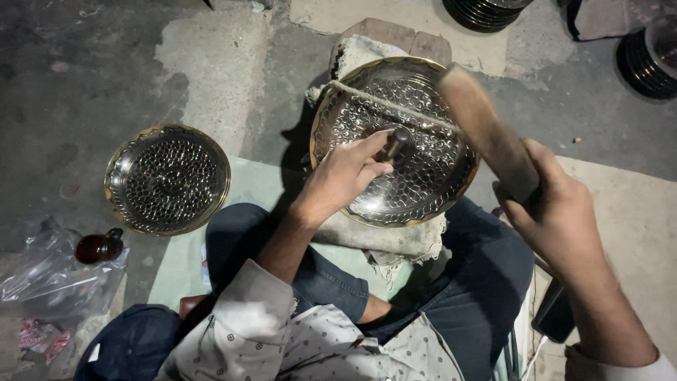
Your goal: The person hammers a metal plate with a wooden mallet while holding a metal punch against the surface to create a textured pattern. The plate is placed on a cloth-covered block, and the person repeatedly strikes the punch to form indentations across the plate.
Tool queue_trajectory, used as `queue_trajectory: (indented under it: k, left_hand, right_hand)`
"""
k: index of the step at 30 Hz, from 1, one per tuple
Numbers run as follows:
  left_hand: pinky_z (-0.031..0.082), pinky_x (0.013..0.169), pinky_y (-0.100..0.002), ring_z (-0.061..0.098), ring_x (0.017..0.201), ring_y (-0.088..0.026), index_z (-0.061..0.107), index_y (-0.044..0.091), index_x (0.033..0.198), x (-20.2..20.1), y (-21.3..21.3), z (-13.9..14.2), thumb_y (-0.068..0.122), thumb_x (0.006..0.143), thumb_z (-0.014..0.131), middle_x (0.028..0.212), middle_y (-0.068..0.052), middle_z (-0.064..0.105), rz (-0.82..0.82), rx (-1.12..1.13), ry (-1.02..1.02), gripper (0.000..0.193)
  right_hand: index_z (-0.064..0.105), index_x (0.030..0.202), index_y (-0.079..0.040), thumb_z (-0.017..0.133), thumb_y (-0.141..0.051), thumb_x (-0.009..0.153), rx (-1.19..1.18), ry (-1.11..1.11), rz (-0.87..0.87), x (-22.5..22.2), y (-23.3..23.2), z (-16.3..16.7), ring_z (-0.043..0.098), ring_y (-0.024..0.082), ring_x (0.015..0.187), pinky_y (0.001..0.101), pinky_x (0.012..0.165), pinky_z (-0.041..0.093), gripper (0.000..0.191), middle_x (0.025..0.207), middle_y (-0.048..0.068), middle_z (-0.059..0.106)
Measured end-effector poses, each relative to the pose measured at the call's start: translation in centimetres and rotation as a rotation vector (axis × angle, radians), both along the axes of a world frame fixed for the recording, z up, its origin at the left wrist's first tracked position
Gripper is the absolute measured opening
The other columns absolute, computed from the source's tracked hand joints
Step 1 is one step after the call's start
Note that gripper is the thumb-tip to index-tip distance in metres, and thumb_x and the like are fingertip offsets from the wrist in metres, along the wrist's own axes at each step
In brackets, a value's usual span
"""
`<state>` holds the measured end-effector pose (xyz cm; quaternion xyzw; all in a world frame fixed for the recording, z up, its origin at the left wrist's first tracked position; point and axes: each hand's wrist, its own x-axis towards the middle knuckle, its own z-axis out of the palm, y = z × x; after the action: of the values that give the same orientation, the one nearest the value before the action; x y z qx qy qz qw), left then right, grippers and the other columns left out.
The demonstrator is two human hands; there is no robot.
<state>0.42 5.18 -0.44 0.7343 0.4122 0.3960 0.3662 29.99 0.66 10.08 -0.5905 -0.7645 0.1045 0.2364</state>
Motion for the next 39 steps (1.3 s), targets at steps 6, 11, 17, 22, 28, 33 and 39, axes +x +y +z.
queue_trajectory:
  k: [6, 11, 17, 22, 28, 33, 39]
  left_hand:
    - [0.060, 0.075, -0.038, 0.079, 0.089, -0.025, 0.054, 0.008, 0.137, 0.2, 0.1, 0.4, 0.017, 0.094, 0.070, 0.105, -0.016, 0.073, 0.011, -0.017, -0.034, 0.046]
    - [0.060, 0.079, -0.038, 0.080, 0.095, -0.024, 0.057, 0.011, 0.134, 0.4, -0.1, 0.6, 0.018, 0.098, 0.073, 0.107, -0.014, 0.077, 0.057, -0.041, 0.010, 0.040]
    - [0.060, 0.081, -0.041, 0.079, 0.089, -0.027, 0.049, 0.016, 0.149, 0.9, 0.0, 0.5, 0.019, 0.097, 0.070, 0.105, -0.011, 0.079, 0.112, -0.110, 0.025, 0.056]
    - [0.063, 0.072, -0.038, 0.080, 0.083, -0.026, 0.042, 0.011, 0.148, 0.7, -1.3, 0.6, 0.019, 0.096, 0.068, 0.096, -0.011, 0.080, 0.235, -0.201, -0.071, 0.058]
    - [0.059, 0.071, -0.041, 0.079, 0.085, -0.030, 0.045, 0.010, 0.146, 0.7, -2.3, 0.3, 0.018, 0.093, 0.073, 0.090, -0.016, 0.077, 0.213, -0.087, -0.007, 0.061]
    - [0.058, 0.071, -0.042, 0.078, 0.085, -0.031, 0.046, 0.011, 0.145, 0.5, -2.1, -0.1, 0.018, 0.095, 0.071, 0.092, -0.015, 0.078, 0.210, -0.097, 0.013, 0.057]
    - [0.059, 0.073, -0.043, 0.079, 0.090, -0.031, 0.050, 0.008, 0.132, 0.6, -1.8, -0.4, 0.019, 0.097, 0.073, 0.095, -0.016, 0.078, 0.229, -0.022, 0.024, 0.043]
  right_hand:
    - [0.054, 0.144, -0.009, 0.075, -0.010, 0.072, 0.081, -0.046, 0.043, 0.5, 0.2, 0.8, 0.069, 0.035, 0.105, 0.0437, 0.085, 0.055, 0.075, 0.114, 0.021, 0.068]
    - [0.052, 0.143, -0.025, 0.075, -0.022, 0.083, 0.036, -0.124, -0.028, 0.6, 0.1, 1.7, 0.067, 0.026, 0.101, 0.0449, 0.090, 0.053, 0.064, 0.110, 0.005, 0.067]
    - [0.064, 0.144, -0.027, 0.074, -0.025, 0.095, 0.057, -0.718, -0.117, 0.0, -0.6, 2.1, 0.072, 0.028, 0.085, 0.0461, 0.083, 0.055, 0.050, 0.095, 0.007, 0.073]
    - [0.063, 0.140, -0.021, 0.078, -0.034, 0.083, -0.033, -0.436, -0.102, -0.4, -0.6, 1.4, 0.070, 0.033, 0.086, 0.0464, 0.075, 0.054, 0.060, 0.108, 0.012, 0.072]
    - [0.066, 0.138, -0.021, 0.075, -0.020, 0.095, 0.054, -0.740, -0.045, -0.5, 0.3, 0.1, 0.073, 0.030, 0.091, 0.0453, 0.086, 0.054, 0.044, 0.101, 0.009, 0.074]
    - [0.048, 0.137, -0.009, 0.074, -0.021, 0.084, 0.102, 0.272, 0.188, -0.4, 2.6, 0.4, 0.062, 0.035, 0.108, 0.0466, 0.091, 0.051, 0.061, 0.116, 0.018, 0.062]
    - [0.053, 0.148, -0.022, 0.079, -0.014, 0.096, -0.008, -0.609, -0.014, -0.8, 3.5, 1.9, 0.074, 0.033, 0.090, 0.0478, 0.086, 0.055, 0.058, 0.103, 0.015, 0.075]
